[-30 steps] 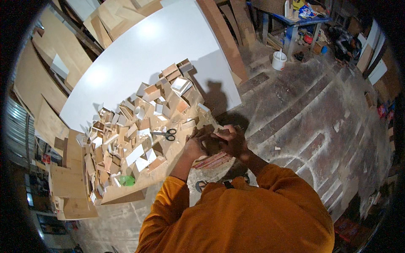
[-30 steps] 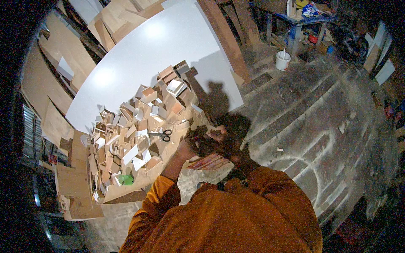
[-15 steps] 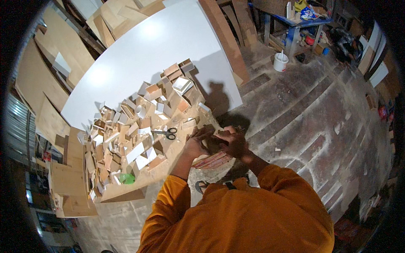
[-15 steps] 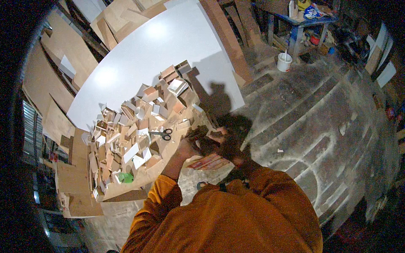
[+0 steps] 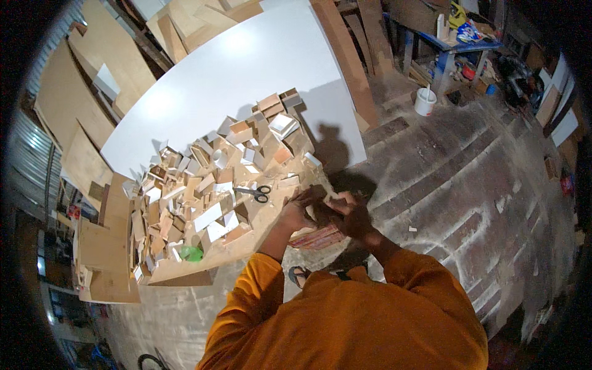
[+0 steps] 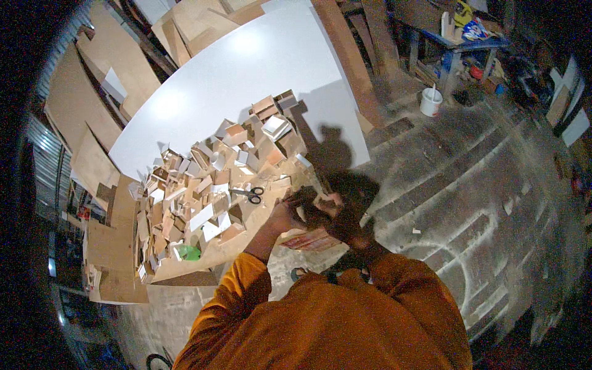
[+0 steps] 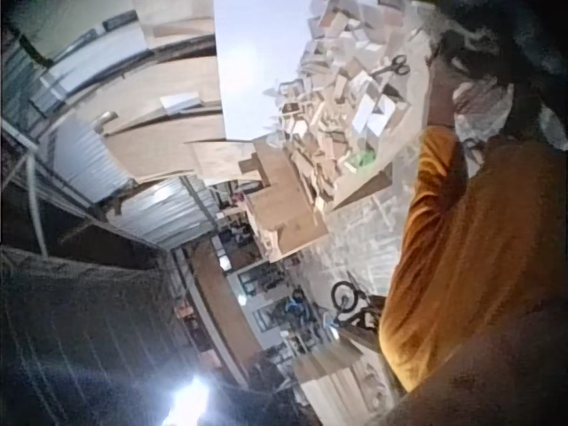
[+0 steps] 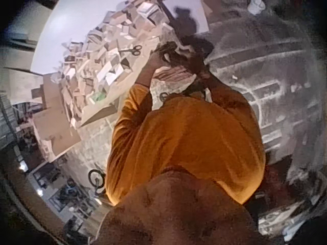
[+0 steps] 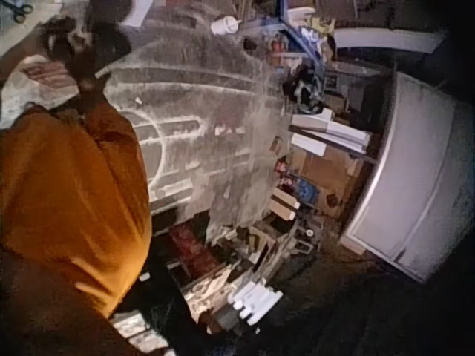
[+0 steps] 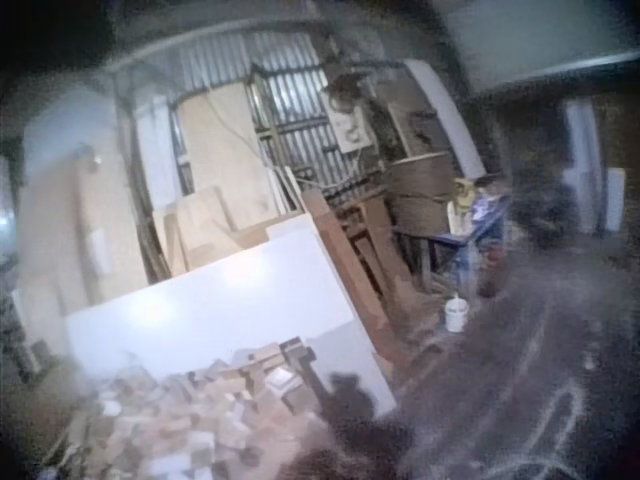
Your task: The person constructs small wooden models using wood pieces. They sand the edges of a piece with a sanding block, test the fit of several pieces together, and use scissors to cut small components.
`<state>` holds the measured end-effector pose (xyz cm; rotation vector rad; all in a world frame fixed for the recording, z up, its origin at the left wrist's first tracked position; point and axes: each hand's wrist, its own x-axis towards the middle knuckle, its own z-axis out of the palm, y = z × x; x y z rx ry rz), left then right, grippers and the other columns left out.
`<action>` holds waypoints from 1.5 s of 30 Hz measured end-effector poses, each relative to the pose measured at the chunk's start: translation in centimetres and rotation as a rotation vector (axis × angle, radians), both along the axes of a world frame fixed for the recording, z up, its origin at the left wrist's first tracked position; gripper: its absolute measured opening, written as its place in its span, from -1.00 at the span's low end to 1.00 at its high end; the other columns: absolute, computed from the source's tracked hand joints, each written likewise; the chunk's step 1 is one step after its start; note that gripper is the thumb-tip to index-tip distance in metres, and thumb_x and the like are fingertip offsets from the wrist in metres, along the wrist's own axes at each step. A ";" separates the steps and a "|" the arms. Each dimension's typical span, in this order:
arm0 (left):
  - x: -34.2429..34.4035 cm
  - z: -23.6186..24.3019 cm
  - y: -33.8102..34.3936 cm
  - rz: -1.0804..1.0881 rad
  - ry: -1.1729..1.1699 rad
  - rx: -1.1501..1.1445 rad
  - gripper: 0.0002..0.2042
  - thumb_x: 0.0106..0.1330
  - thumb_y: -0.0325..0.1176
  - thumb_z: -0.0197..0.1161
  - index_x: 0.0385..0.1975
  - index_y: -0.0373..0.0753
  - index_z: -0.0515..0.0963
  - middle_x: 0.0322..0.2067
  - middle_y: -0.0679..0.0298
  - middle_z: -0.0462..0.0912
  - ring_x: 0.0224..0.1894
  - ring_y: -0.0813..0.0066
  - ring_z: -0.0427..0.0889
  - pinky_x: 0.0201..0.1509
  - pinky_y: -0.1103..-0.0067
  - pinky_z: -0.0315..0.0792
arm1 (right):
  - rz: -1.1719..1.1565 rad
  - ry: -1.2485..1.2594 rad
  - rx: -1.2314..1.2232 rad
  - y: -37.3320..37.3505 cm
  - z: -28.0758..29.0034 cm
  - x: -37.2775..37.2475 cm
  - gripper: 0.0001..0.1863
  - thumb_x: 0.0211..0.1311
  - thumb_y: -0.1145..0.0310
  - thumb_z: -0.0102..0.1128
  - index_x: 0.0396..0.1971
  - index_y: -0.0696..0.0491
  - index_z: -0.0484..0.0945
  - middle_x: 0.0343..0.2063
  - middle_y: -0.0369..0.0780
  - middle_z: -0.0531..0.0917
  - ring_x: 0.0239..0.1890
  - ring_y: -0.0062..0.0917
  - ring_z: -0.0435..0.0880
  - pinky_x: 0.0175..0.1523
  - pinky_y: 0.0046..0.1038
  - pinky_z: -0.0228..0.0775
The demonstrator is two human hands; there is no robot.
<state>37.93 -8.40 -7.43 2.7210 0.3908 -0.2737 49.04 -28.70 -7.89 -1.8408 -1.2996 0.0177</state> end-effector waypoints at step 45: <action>-0.4 1.5 -0.7 0.057 -0.022 -0.017 0.04 -0.47 -0.09 0.58 0.26 0.17 0.27 0.36 0.38 0.14 0.43 0.07 -0.05 0.31 -0.12 -0.08 | 0.028 -0.238 0.068 -1.2 2.8 -2.3 -0.61 0.01 0.25 0.31 -0.08 -0.11 0.61 -0.08 -0.08 0.54 -0.02 -0.15 0.52 0.01 -0.25 0.42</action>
